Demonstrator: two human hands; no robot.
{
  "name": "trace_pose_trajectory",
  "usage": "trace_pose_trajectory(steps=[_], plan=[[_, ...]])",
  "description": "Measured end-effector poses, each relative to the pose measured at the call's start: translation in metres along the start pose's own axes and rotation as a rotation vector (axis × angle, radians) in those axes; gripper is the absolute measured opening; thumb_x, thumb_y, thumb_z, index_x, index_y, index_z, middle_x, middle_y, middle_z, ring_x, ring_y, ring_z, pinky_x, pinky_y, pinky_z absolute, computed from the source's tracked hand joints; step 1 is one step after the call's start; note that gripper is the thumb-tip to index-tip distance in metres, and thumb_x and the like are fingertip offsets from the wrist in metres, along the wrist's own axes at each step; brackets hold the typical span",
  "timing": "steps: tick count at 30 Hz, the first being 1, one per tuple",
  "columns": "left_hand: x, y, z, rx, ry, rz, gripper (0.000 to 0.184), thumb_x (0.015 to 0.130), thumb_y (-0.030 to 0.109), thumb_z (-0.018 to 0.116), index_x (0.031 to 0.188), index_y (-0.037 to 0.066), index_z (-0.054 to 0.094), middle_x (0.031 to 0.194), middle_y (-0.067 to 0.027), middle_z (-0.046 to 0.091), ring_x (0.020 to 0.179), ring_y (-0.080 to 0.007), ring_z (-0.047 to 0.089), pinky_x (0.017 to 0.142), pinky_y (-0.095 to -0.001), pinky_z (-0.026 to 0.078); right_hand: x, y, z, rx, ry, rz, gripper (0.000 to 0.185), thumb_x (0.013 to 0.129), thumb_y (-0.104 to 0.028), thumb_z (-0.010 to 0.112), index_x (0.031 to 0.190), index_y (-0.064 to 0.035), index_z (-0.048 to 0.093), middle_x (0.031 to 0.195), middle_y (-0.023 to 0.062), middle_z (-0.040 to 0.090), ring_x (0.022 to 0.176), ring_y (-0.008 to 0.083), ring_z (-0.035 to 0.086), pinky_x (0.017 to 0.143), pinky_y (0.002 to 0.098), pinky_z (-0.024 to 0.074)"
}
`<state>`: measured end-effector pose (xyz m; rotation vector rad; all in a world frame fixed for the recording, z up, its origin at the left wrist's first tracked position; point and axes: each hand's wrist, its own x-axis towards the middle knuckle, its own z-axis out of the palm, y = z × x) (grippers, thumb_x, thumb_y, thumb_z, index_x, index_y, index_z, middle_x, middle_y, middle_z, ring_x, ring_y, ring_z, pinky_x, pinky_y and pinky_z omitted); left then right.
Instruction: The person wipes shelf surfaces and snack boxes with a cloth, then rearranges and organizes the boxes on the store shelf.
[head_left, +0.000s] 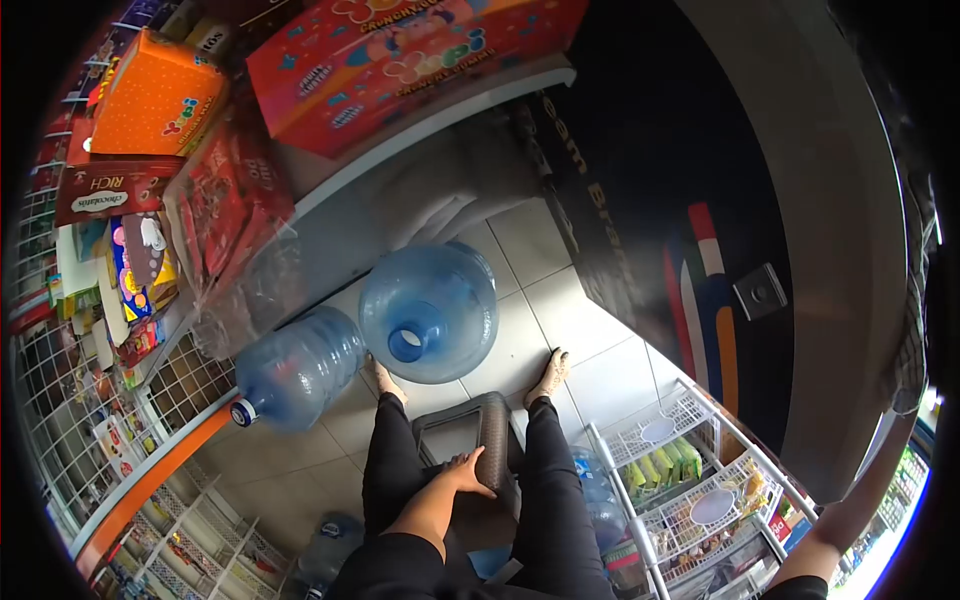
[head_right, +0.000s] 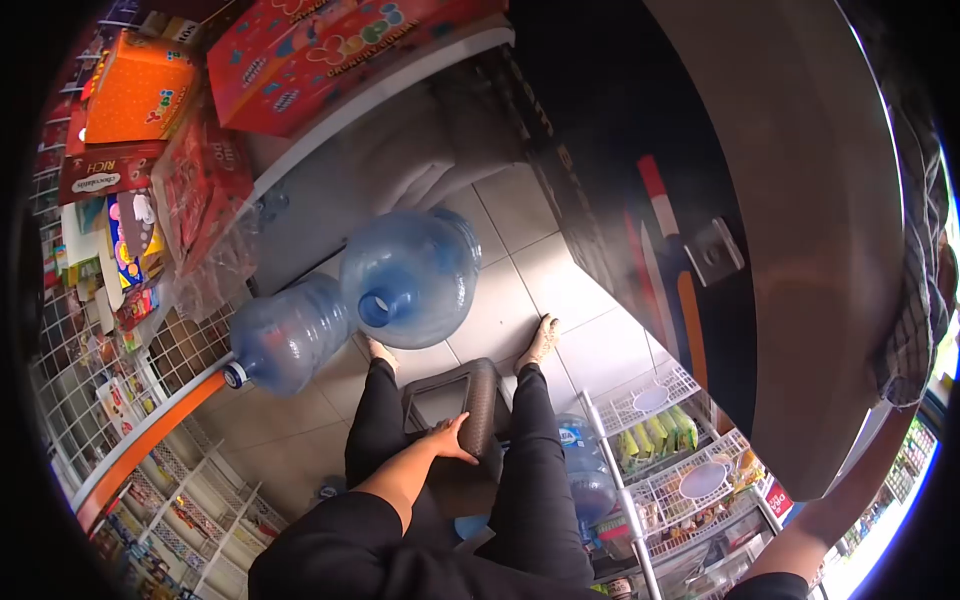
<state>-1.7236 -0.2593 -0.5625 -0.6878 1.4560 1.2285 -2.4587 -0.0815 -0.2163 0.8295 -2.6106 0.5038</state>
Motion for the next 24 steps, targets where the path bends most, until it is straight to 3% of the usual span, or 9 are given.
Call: trace_pose_trajectory(steps=[1, 5, 9, 12, 14, 16, 18, 22, 24], plan=[[0.000, 0.002, -0.007, 0.109, -0.020, -0.016, 0.124, 0.040, 0.060, 0.077, 0.138, 0.028, 0.008, 0.133, -0.0218, 0.030, 0.125, -0.0378, 0.026, 0.101, -0.0493, 0.023, -0.001, -0.002, 0.000, 0.007, -0.001, 0.009, 0.037, 0.088, -0.010, 0.046, 0.124, -0.0069, 0.046, 0.118, 0.0088, 0.052, 0.109, 0.0191, 0.049, 0.091, 0.0291, 0.0392], [0.005, 0.005, -0.037, 0.104, -0.032, 0.044, 0.121, 0.040, 0.060, 0.077, 0.137, 0.028, 0.011, 0.131, -0.0218, 0.034, 0.122, -0.0382, 0.031, 0.100, -0.0491, 0.024, -0.003, -0.011, 0.003, 0.014, -0.015, 0.024, 0.036, 0.088, -0.011, 0.046, 0.124, -0.0067, 0.046, 0.116, 0.0090, 0.052, 0.107, 0.0189, 0.049, 0.090, 0.0289, 0.0394], [0.010, 0.020, -0.074, 0.101, 0.088, 0.124, 0.118, 0.042, 0.063, 0.075, 0.137, 0.027, 0.015, 0.131, -0.0247, 0.031, 0.123, -0.0404, 0.027, 0.102, -0.0468, 0.022, -0.007, -0.013, 0.011, 0.039, -0.019, 0.049, 0.035, 0.089, -0.013, 0.045, 0.123, -0.0065, 0.047, 0.115, 0.0092, 0.053, 0.106, 0.0187, 0.050, 0.089, 0.0287, 0.0396], [0.009, 0.041, -0.106, 0.054, 0.164, 0.141, 0.118, 0.043, 0.065, 0.073, 0.138, 0.027, 0.014, 0.134, -0.0195, 0.030, 0.125, -0.0387, 0.026, 0.102, -0.0514, 0.018, -0.008, -0.015, 0.014, 0.046, -0.020, 0.060, 0.035, 0.089, -0.015, 0.045, 0.123, -0.0064, 0.047, 0.114, 0.0093, 0.053, 0.105, 0.0186, 0.050, 0.089, 0.0286, 0.0397], [-0.006, 0.063, -0.118, 0.064, 0.283, 0.125, 0.116, 0.044, 0.069, 0.069, 0.138, 0.026, 0.016, 0.135, -0.0147, 0.031, 0.126, -0.0358, 0.025, 0.102, -0.0560, 0.014, -0.010, -0.016, 0.018, 0.060, -0.019, 0.067, 0.035, 0.089, -0.016, 0.045, 0.122, -0.0063, 0.048, 0.113, 0.0094, 0.054, 0.105, 0.0185, 0.050, 0.088, 0.0285, 0.0398], [-0.006, 0.066, -0.098, 0.326, 0.580, 0.159, 0.105, 0.051, 0.074, 0.060, 0.137, 0.025, 0.024, 0.136, -0.0107, 0.032, 0.128, -0.0297, 0.024, 0.102, -0.0606, 0.009, -0.008, -0.019, 0.022, 0.072, -0.019, 0.065, 0.034, 0.089, -0.017, 0.045, 0.122, -0.0062, 0.048, 0.113, 0.0095, 0.054, 0.104, 0.0185, 0.051, 0.088, 0.0284, 0.0399], [-0.005, 0.060, -0.092, 0.337, 0.646, 0.317, 0.097, 0.055, 0.068, 0.063, 0.133, 0.021, 0.031, 0.135, -0.0081, 0.034, 0.129, -0.0278, 0.025, 0.100, -0.0636, 0.008, -0.009, -0.022, 0.027, 0.082, -0.019, 0.066, 0.034, 0.090, -0.017, 0.044, 0.122, -0.0061, 0.048, 0.112, 0.0096, 0.054, 0.104, 0.0184, 0.051, 0.088, 0.0283, 0.0400], [-0.013, 0.061, -0.091, 0.439, 0.639, 0.379, 0.087, 0.061, 0.063, 0.061, 0.131, 0.019, 0.033, 0.133, -0.0053, 0.037, 0.128, -0.0252, 0.026, 0.098, -0.0658, 0.009, -0.009, -0.030, 0.035, 0.104, -0.006, 0.051, 0.034, 0.090, -0.019, 0.044, 0.121, -0.0059, 0.049, 0.111, 0.0098, 0.055, 0.102, 0.0182, 0.051, 0.087, 0.0281, 0.0402], [-0.013, 0.061, -0.096, 0.341, 0.595, 0.376, 0.078, 0.068, 0.058, 0.057, 0.131, 0.019, 0.033, 0.131, -0.0066, 0.038, 0.127, -0.0256, 0.028, 0.096, -0.0671, 0.012, -0.006, -0.033, 0.041, 0.123, -0.002, 0.038, 0.034, 0.090, -0.020, 0.044, 0.121, -0.0059, 0.049, 0.110, 0.0099, 0.055, 0.102, 0.0181, 0.051, 0.086, 0.0280, 0.0403]])
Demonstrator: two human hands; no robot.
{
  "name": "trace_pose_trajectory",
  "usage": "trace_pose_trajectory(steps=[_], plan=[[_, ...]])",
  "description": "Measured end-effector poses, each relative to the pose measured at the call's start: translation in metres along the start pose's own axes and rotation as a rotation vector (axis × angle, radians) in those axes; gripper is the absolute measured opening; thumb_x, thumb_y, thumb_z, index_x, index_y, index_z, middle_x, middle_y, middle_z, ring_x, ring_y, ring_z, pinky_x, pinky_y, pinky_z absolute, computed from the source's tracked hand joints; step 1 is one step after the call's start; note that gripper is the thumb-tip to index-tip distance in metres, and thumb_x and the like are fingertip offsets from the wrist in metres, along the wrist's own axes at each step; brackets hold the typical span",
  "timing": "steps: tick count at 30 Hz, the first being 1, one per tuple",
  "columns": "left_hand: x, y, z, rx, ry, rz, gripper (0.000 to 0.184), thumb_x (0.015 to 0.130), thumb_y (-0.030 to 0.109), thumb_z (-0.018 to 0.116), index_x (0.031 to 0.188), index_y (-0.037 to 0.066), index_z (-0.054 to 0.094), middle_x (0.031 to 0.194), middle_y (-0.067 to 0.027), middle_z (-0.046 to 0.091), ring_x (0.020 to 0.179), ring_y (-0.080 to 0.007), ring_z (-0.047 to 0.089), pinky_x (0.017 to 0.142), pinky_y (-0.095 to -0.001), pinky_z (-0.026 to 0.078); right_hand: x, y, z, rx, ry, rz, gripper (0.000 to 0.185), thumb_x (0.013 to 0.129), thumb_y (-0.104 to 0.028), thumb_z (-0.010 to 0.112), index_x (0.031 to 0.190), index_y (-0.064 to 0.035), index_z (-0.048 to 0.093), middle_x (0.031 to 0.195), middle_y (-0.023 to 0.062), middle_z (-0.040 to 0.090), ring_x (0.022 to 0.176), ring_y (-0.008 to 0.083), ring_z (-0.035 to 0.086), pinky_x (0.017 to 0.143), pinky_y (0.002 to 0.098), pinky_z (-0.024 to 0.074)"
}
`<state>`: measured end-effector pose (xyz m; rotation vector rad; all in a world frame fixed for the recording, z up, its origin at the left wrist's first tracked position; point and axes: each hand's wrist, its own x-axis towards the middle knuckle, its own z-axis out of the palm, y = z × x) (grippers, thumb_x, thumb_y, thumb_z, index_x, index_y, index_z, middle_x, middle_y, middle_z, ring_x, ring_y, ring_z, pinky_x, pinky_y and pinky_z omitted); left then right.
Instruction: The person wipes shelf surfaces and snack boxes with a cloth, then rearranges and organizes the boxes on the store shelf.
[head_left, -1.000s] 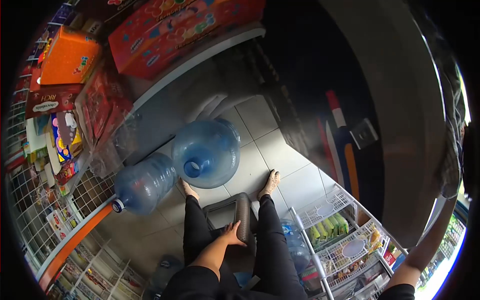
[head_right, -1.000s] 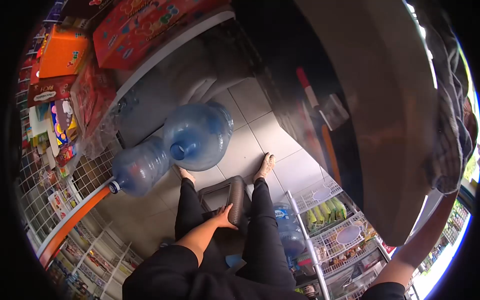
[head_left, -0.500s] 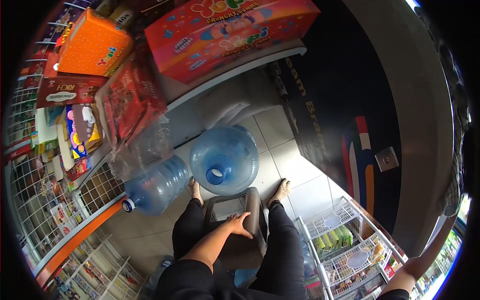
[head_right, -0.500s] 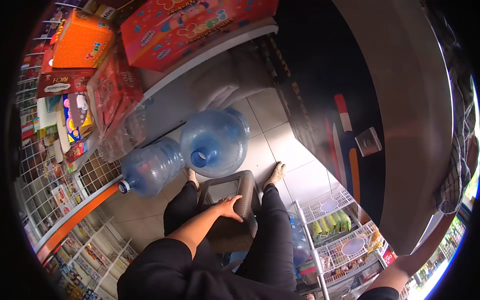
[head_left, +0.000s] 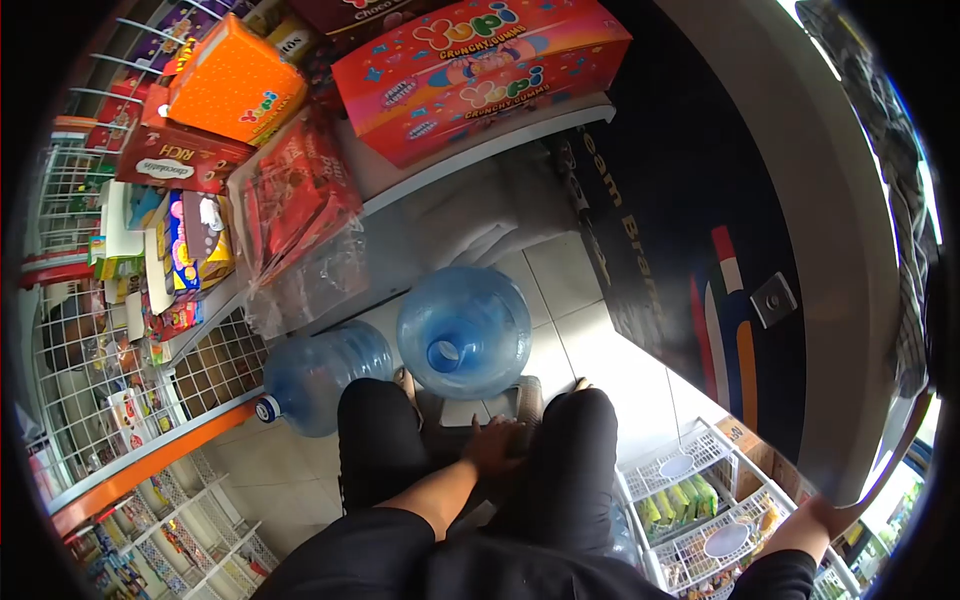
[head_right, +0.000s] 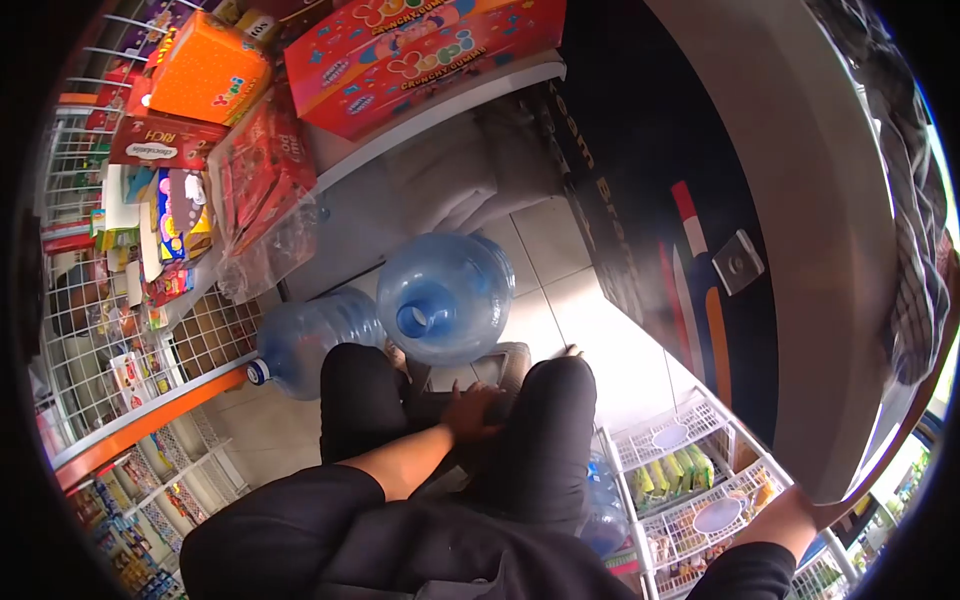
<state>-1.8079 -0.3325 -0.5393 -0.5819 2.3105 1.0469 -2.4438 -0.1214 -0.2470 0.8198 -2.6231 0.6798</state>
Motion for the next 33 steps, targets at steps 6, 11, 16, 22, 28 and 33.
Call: trace_pose_trajectory(steps=[6, 11, 16, 22, 28, 33], plan=[[0.012, -0.029, 0.042, 0.128, 0.071, 0.057, 0.053, 0.085, 0.040, 0.041, 0.131, 0.017, 0.033, 0.131, -0.0078, 0.037, 0.125, -0.0267, 0.030, 0.094, -0.0686, 0.016, -0.009, -0.021, -0.001, 0.069, 0.064, -0.042, 0.034, 0.091, -0.023, 0.043, 0.120, -0.0056, 0.050, 0.108, 0.0102, 0.056, 0.100, 0.0179, 0.052, 0.085, 0.0277, 0.0407], [0.016, -0.018, 0.011, -0.030, -0.068, -0.014, 0.048, 0.086, 0.042, 0.038, 0.129, 0.020, 0.036, 0.132, -0.0083, 0.037, 0.126, -0.0266, 0.029, 0.090, -0.0704, 0.021, 0.004, -0.026, -0.016, 0.161, 0.063, -0.069, 0.035, 0.092, -0.025, 0.042, 0.119, -0.0054, 0.050, 0.107, 0.0104, 0.057, 0.099, 0.0177, 0.053, 0.084, 0.0274, 0.0409], [0.027, -0.020, 0.021, 0.028, -0.048, -0.030, 0.046, 0.087, 0.044, 0.037, 0.126, 0.021, 0.040, 0.130, -0.0093, 0.040, 0.122, -0.0275, 0.037, 0.091, -0.0689, 0.022, 0.049, -0.005, -0.041, 0.371, 0.015, -0.040, 0.036, 0.092, -0.028, 0.042, 0.118, -0.0051, 0.051, 0.105, 0.0107, 0.057, 0.097, 0.0175, 0.053, 0.083, 0.0272, 0.0412], [0.033, -0.023, 0.001, -0.102, -0.184, 0.056, 0.056, 0.085, 0.055, 0.031, 0.128, 0.020, 0.041, 0.132, -0.0091, 0.041, 0.125, -0.0310, 0.033, 0.096, -0.0668, 0.012, 0.033, 0.036, -0.067, -0.420, 0.755, -0.249, 0.038, 0.089, -0.039, 0.043, 0.106, -0.0088, 0.057, 0.090, 0.0041, 0.061, 0.077, 0.0193, 0.058, 0.068, 0.0285, 0.0450], [0.098, -0.087, 0.014, 0.113, -0.217, 0.102, 0.071, 0.076, 0.063, 0.047, 0.125, 0.011, 0.046, 0.126, -0.0118, 0.048, 0.116, -0.0329, 0.043, 0.097, -0.0464, 0.032, -0.029, -0.002, -0.092, 0.453, 0.047, 0.057, 0.047, 0.094, -0.033, 0.030, 0.133, -0.0079, 0.031, 0.123, 0.0115, 0.047, 0.114, 0.0206, 0.044, 0.092, 0.0295, 0.0344], [0.023, -0.088, -0.086, -0.164, -0.146, 0.169, 0.051, 0.086, 0.039, 0.052, 0.119, 0.001, 0.048, 0.110, -0.0146, 0.058, 0.102, -0.0228, 0.054, 0.088, -0.0308, 0.041, -0.029, -0.031, -0.081, 1.443, -0.886, -0.495, 0.049, 0.095, -0.028, 0.027, 0.137, -0.0033, 0.022, 0.139, 0.0095, 0.028, 0.132, 0.0203, 0.020, 0.108, 0.0325, 0.0142]])
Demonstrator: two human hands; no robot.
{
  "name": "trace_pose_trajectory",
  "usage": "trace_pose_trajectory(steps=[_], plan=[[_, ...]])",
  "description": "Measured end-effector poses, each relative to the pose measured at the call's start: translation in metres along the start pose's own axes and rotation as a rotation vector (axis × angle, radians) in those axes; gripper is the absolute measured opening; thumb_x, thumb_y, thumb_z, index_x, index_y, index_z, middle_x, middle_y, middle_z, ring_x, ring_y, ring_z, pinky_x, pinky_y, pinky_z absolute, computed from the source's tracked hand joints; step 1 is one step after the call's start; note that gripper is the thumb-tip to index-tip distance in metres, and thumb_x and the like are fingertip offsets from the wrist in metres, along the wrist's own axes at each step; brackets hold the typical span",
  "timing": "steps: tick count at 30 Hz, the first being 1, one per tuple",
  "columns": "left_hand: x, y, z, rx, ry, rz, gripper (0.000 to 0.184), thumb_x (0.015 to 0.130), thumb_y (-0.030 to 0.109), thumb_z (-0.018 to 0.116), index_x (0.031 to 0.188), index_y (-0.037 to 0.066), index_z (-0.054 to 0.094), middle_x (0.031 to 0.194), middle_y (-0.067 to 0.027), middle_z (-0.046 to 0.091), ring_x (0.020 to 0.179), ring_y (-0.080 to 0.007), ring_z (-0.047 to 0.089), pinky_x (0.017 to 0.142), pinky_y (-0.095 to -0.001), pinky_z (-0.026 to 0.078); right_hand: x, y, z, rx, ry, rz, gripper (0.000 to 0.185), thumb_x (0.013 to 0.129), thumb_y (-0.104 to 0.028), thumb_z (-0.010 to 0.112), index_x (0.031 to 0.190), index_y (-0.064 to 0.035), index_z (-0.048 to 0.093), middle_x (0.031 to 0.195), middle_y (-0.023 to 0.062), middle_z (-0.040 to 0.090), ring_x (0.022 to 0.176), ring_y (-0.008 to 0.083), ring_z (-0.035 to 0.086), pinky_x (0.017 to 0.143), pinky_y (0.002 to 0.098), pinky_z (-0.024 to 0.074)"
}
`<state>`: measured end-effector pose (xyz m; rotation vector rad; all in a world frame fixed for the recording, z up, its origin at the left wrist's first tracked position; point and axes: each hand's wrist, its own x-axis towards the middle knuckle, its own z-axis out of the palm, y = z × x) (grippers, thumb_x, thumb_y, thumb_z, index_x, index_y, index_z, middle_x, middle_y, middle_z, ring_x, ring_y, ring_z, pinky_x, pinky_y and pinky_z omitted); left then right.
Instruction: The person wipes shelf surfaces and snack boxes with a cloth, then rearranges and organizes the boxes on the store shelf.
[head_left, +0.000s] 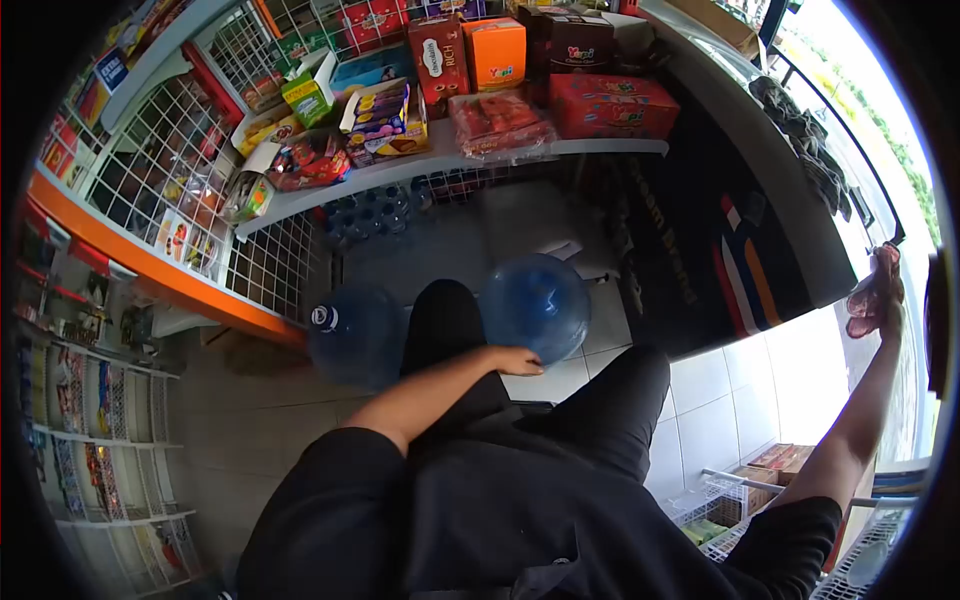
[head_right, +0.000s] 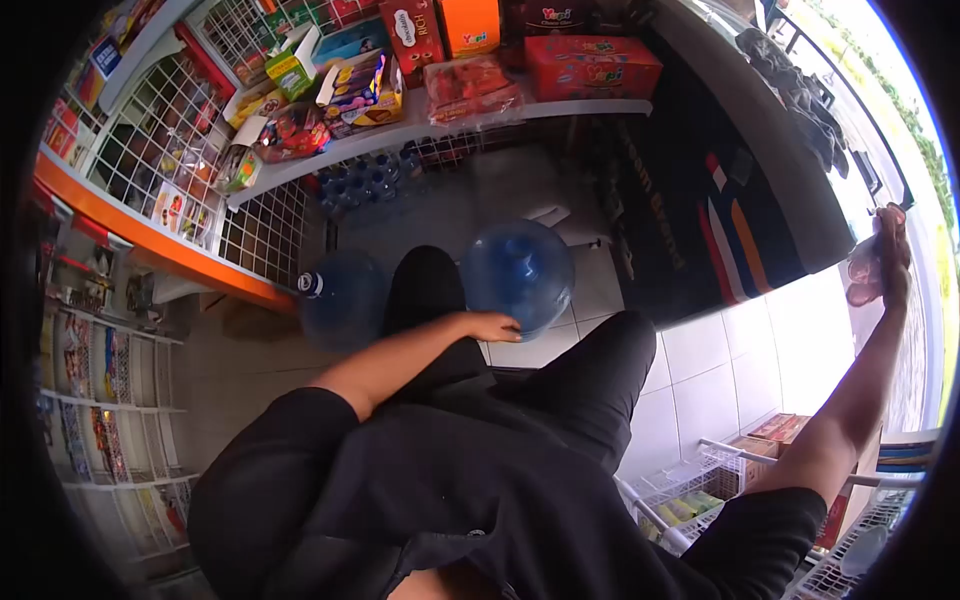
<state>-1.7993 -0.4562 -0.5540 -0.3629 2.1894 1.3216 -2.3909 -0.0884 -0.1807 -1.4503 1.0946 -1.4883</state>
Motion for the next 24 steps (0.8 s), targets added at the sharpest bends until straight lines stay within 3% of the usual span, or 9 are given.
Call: trace_pose_trajectory(steps=[4, 7, 8, 10, 13, 16, 19, 21, 24], plan=[[-0.075, 0.030, -0.013, -0.405, 0.240, 0.194, 0.041, 0.087, 0.024, 0.055, 0.120, 0.002, 0.047, 0.112, -0.0142, 0.056, 0.102, -0.0181, 0.054, 0.088, -0.0293, 0.042, 0.015, 0.005, 0.030, -0.535, 0.781, 0.154, 0.047, 0.086, -0.023, 0.047, 0.128, -0.0070, 0.033, 0.103, 0.0081, 0.047, 0.094, 0.0181, 0.045, 0.071, 0.0302, 0.0359], [-0.122, 0.042, -0.034, -0.127, 0.602, 0.215, 0.036, 0.087, 0.024, 0.055, 0.116, 0.004, 0.052, 0.110, -0.0125, 0.059, 0.097, -0.0215, 0.057, 0.085, -0.0312, 0.043, 0.031, 0.000, 0.074, -0.483, 1.120, 0.080, 0.047, 0.080, -0.025, 0.062, 0.120, -0.0087, 0.042, 0.080, 0.0068, 0.057, 0.070, 0.0155, 0.057, 0.048, 0.0283, 0.0460], [-0.142, 0.059, -0.043, 0.042, 0.760, 0.201, 0.033, 0.086, 0.024, 0.055, 0.111, 0.003, 0.056, 0.110, -0.0140, 0.058, 0.098, -0.0250, 0.057, 0.084, -0.0335, 0.044, 0.024, 0.002, 0.045, -0.300, 1.064, 0.035, 0.038, 0.083, -0.022, 0.058, 0.116, -0.0095, 0.043, 0.085, 0.0088, 0.058, 0.072, 0.0168, 0.058, 0.051, 0.0295, 0.0474], [-0.146, 0.029, -0.052, 0.256, 0.982, 0.160, 0.026, 0.086, 0.021, 0.055, 0.107, 0.006, 0.059, 0.108, -0.0134, 0.058, 0.100, -0.0288, 0.054, 0.088, -0.0387, 0.042, 0.041, -0.015, 0.066, -0.214, 1.504, 0.069, 0.008, 0.091, -0.013, 0.045, 0.084, -0.0090, 0.046, 0.081, 0.0080, 0.058, 0.065, 0.0160, 0.055, 0.054, 0.0281, 0.0470], [-0.149, -0.002, -0.059, 0.447, 1.084, 0.145, 0.017, 0.083, 0.015, 0.056, 0.097, 0.006, 0.062, 0.102, -0.0109, 0.059, 0.099, -0.0291, 0.053, 0.090, -0.0455, 0.039, 0.020, 0.013, -0.035, -0.151, 1.593, -0.145, 0.019, 0.092, -0.016, 0.039, 0.078, -0.0075, 0.049, 0.060, 0.0052, 0.052, 0.056, 0.0152, 0.052, 0.046, 0.0247, 0.0418], [-0.139, 0.009, -0.062, 0.471, 1.094, 0.111, 0.013, 0.081, 0.014, 0.058, 0.091, 0.007, 0.063, 0.097, -0.0108, 0.060, 0.096, -0.0289, 0.055, 0.089, -0.0462, 0.040, 0.022, 0.006, -0.054, 0.171, 1.510, -0.499, 0.020, 0.092, -0.016, 0.036, 0.080, -0.0069, 0.049, 0.075, 0.0065, 0.055, 0.061, 0.0153, 0.052, 0.052, 0.0235, 0.0431], [-0.125, 0.018, -0.068, 0.460, 1.112, 0.035, 0.009, 0.079, 0.013, 0.059, 0.084, 0.007, 0.064, 0.090, -0.0108, 0.061, 0.093, -0.0287, 0.056, 0.088, -0.0447, 0.041, 0.012, -0.050, -0.070, 0.125, 1.646, -0.675, 0.023, 0.091, -0.012, 0.035, 0.104, -0.0042, 0.051, 0.091, 0.0091, 0.058, 0.073, 0.0177, 0.057, 0.063, 0.0278, 0.0499], [-0.116, 0.021, -0.070, 0.439, 1.161, 0.050, 0.007, 0.077, 0.013, 0.060, 0.078, 0.006, 0.064, 0.084, -0.0109, 0.061, 0.088, -0.0291, 0.056, 0.084, -0.0436, 0.042, 0.012, -0.108, -0.014, -0.133, 1.391, -0.625, 0.027, 0.093, -0.026, 0.041, 0.101, -0.0046, 0.055, 0.087, 0.0088, 0.062, 0.069, 0.0177, 0.061, 0.052, 0.0271, 0.0503], [-0.101, 0.029, -0.078, 0.375, 1.187, 0.166, 0.009, 0.076, 0.012, 0.061, 0.080, 0.005, 0.064, 0.087, -0.0105, 0.060, 0.088, -0.0287, 0.055, 0.081, -0.0401, 0.042, 0.007, -0.148, -0.016, -0.593, 1.394, -0.614, 0.032, 0.090, -0.028, 0.046, 0.107, -0.0020, 0.056, 0.083, 0.0077, 0.064, 0.065, 0.0145, 0.061, 0.055, 0.0213, 0.0485]])
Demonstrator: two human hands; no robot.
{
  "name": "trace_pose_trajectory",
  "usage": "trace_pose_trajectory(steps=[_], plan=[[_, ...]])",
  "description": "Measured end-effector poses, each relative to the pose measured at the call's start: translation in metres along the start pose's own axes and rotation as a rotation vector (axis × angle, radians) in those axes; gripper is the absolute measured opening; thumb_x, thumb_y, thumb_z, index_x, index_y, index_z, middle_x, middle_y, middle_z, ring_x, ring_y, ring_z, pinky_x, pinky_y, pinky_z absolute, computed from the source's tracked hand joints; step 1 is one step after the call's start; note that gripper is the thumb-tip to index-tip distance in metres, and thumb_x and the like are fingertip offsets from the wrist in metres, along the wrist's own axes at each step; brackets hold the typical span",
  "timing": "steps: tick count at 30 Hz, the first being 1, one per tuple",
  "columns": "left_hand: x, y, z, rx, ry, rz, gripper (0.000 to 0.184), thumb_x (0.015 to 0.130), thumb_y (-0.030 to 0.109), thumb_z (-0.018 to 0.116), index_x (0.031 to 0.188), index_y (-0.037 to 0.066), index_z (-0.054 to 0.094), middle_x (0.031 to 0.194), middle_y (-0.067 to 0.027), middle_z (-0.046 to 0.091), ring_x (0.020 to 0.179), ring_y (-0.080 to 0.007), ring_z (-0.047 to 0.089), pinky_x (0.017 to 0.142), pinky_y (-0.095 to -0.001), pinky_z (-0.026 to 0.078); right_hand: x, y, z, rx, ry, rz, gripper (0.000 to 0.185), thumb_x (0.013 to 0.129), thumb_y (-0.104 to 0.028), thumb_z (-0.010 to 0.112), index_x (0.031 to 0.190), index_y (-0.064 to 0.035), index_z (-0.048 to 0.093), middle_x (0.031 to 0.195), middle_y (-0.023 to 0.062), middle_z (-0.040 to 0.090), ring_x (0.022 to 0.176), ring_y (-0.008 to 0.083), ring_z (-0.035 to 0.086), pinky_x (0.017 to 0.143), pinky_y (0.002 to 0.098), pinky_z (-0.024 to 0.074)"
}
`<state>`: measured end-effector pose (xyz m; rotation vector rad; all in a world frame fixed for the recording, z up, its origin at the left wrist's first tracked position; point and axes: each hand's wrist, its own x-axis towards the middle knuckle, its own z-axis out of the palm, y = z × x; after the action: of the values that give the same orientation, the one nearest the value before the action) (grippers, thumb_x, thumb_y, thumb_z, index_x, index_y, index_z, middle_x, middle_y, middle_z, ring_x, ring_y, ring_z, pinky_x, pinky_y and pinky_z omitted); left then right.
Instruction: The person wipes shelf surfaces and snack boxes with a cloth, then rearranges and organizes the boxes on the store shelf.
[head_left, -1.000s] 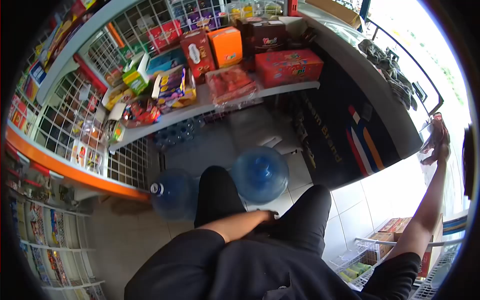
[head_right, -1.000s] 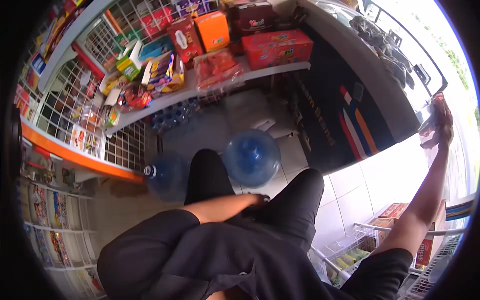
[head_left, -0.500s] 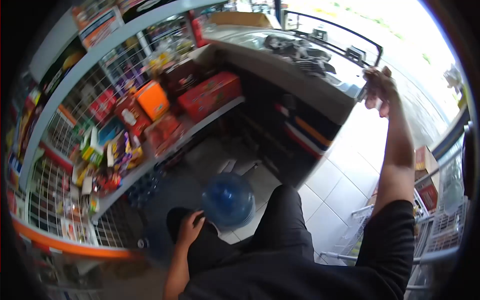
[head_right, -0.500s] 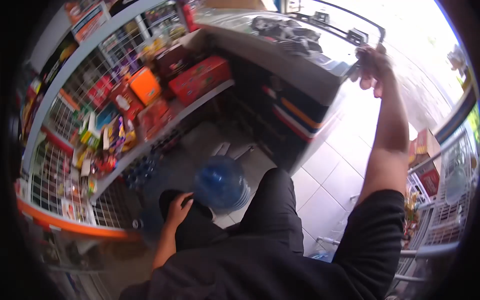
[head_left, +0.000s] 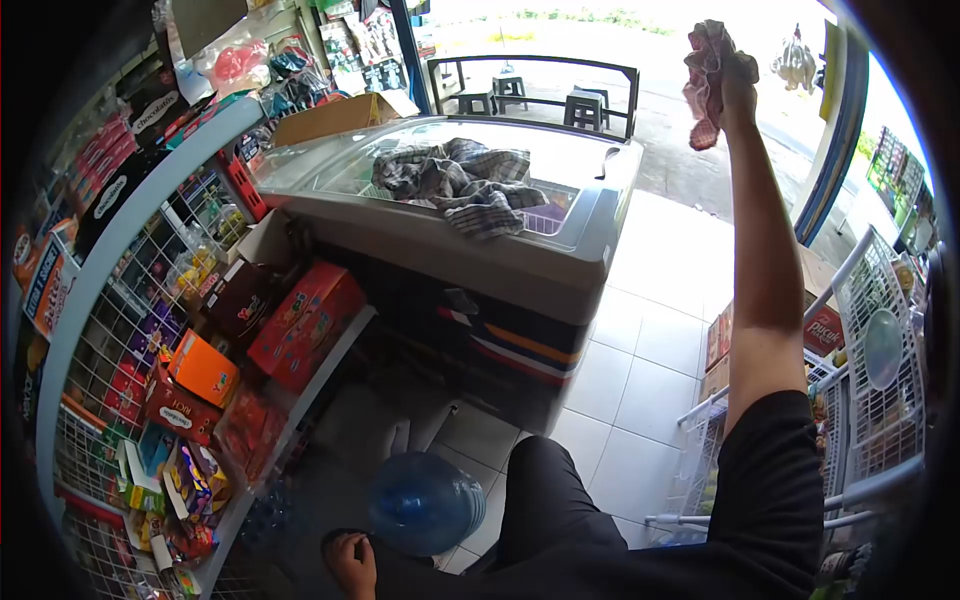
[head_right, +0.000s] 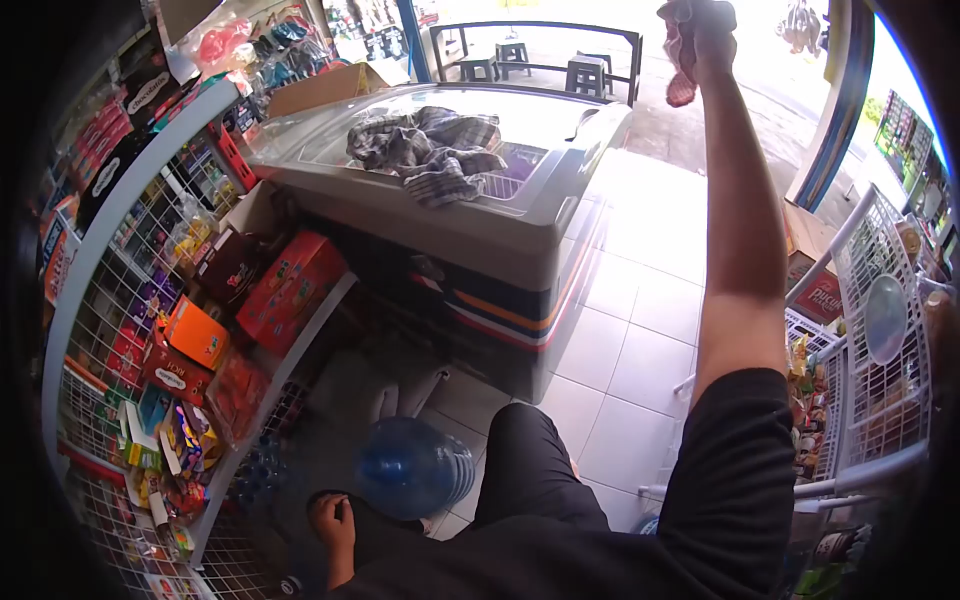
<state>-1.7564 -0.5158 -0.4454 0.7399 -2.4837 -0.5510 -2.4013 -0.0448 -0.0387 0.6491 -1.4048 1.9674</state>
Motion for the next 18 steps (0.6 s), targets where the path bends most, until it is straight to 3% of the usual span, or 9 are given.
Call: trace_pose_trajectory(steps=[1, 4, 6, 8, 12, 16, 18], plan=[[0.008, 0.007, 0.000, -0.006, 0.005, -0.014, 0.009, 0.076, 0.012, 0.061, 0.080, 0.005, 0.064, 0.087, -0.0105, 0.060, 0.088, -0.0287, 0.055, 0.081, -0.0401, 0.042, -0.019, -0.031, 0.022, -0.121, -0.166, -0.155, 0.036, 0.089, -0.031, 0.047, 0.109, -0.0023, 0.056, 0.087, 0.0079, 0.064, 0.066, 0.0135, 0.061, 0.056, 0.0198, 0.0476], [0.034, 0.024, -0.006, 0.064, -0.049, 0.064, 0.008, 0.075, 0.013, 0.062, 0.074, 0.005, 0.062, 0.079, -0.0112, 0.060, 0.080, -0.0293, 0.056, 0.075, -0.0426, 0.043, -0.065, -0.078, 0.076, -0.519, -0.228, -0.439, 0.046, 0.089, -0.042, 0.044, 0.113, -0.0049, 0.055, 0.103, 0.0078, 0.062, 0.059, 0.0076, 0.056, 0.050, 0.0159, 0.0433], [0.040, 0.019, 0.000, 0.101, -0.013, 0.069, 0.008, 0.073, 0.014, 0.063, 0.075, 0.006, 0.062, 0.080, -0.0108, 0.060, 0.080, -0.0292, 0.055, 0.075, -0.0405, 0.042, -0.086, -0.104, 0.090, -0.607, -0.323, 0.070, 0.043, 0.087, -0.043, 0.047, 0.103, -0.0040, 0.055, 0.076, 0.0065, 0.058, 0.049, 0.0080, 0.048, 0.037, 0.0191, 0.0361], [0.044, 0.016, 0.001, 0.109, 0.038, 0.089, 0.008, 0.072, 0.013, 0.064, 0.076, 0.006, 0.063, 0.082, -0.0102, 0.060, 0.082, -0.0292, 0.054, 0.076, -0.0388, 0.041, -0.108, -0.091, 0.091, -0.614, -0.338, -0.014, 0.039, 0.087, -0.038, 0.049, 0.107, -0.0038, 0.047, 0.069, 0.0046, 0.052, 0.050, 0.0096, 0.049, 0.039, 0.0225, 0.0388], [0.038, 0.006, 0.009, 0.094, 0.049, 0.155, 0.009, 0.073, 0.016, 0.064, 0.077, 0.008, 0.062, 0.085, -0.0079, 0.059, 0.084, -0.0278, 0.053, 0.082, -0.0420, 0.037, -0.178, -0.087, 0.081, -0.962, -0.573, -0.351, 0.057, 0.081, -0.022, 0.059, 0.128, -0.0023, 0.034, 0.088, 0.0122, 0.060, 0.066, 0.0209, 0.062, 0.052, 0.0285, 0.0485], [0.028, 0.003, 0.007, 0.058, 0.053, 0.186, 0.010, 0.072, 0.016, 0.064, 0.078, 0.007, 0.062, 0.090, -0.0079, 0.060, 0.087, -0.0277, 0.054, 0.083, -0.0419, 0.038, -0.324, -0.069, 0.159, -0.591, -1.181, -0.086, 0.034, 0.086, -0.026, 0.049, 0.114, -0.0071, 0.047, 0.079, 0.0147, 0.061, 0.064, 0.0260, 0.061, 0.057, 0.0342, 0.0474], [0.027, 0.003, 0.003, 0.004, 0.047, 0.132, 0.014, 0.073, 0.017, 0.064, 0.083, 0.007, 0.063, 0.093, -0.0093, 0.060, 0.091, -0.0275, 0.054, 0.084, -0.0406, 0.039, -0.391, -0.061, 0.202, -0.531, -1.317, 0.070, 0.028, 0.088, -0.028, 0.044, 0.107, -0.0095, 0.053, 0.075, 0.0159, 0.061, 0.062, 0.0286, 0.060, 0.059, 0.0371, 0.0468]])
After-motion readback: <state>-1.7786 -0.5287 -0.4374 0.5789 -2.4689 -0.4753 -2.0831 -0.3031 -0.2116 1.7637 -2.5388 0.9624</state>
